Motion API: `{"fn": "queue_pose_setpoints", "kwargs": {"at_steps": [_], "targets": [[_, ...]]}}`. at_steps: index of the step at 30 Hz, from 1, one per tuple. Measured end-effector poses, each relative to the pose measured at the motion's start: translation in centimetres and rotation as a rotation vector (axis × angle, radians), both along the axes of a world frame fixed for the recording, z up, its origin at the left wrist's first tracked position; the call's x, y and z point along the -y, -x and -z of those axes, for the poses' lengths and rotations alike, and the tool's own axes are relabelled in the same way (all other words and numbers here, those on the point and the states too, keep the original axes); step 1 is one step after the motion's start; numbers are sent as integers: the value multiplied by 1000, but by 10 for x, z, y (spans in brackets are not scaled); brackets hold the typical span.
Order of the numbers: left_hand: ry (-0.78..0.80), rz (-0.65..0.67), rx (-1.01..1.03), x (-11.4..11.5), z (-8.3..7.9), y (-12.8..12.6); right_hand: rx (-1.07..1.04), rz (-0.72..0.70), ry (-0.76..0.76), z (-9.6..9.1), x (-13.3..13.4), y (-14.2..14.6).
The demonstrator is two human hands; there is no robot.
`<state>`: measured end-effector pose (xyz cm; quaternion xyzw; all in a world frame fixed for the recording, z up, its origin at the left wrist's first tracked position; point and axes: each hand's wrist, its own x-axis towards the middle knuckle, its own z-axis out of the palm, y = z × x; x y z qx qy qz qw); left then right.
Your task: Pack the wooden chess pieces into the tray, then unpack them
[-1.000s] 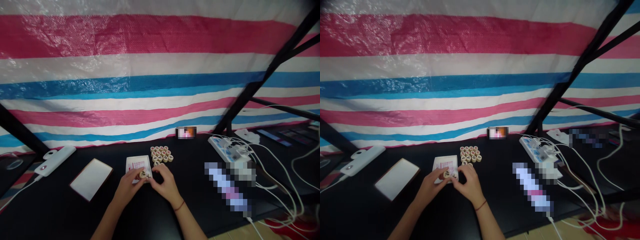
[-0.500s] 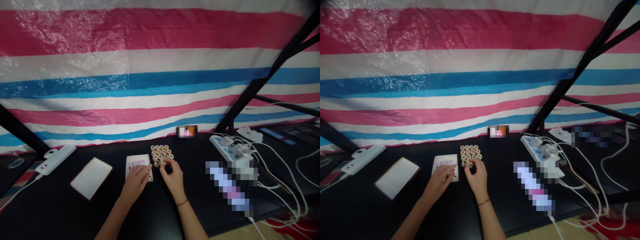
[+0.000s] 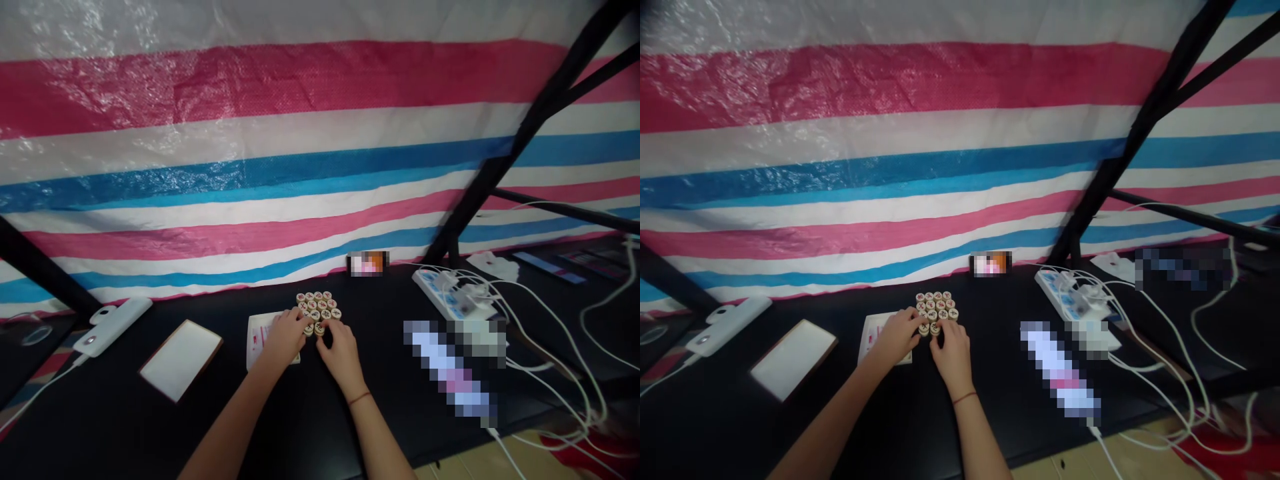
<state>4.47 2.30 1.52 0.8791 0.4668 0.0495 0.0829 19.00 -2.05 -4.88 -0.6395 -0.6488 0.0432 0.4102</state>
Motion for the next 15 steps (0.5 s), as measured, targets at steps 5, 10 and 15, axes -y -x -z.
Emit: {"fn": "queue_pose_setpoints", "kwargs": {"at_steps": [5, 10, 15], "targets": [[-11, -13, -33, 0, 0, -6, 21, 25, 27, 1, -1, -1], [-20, -45, -41, 3, -1, -10, 74, 29, 34, -1, -1, 0], [-22, -52, -35, 5, -2, -9, 101, 33, 45, -2, -2, -1]]}}
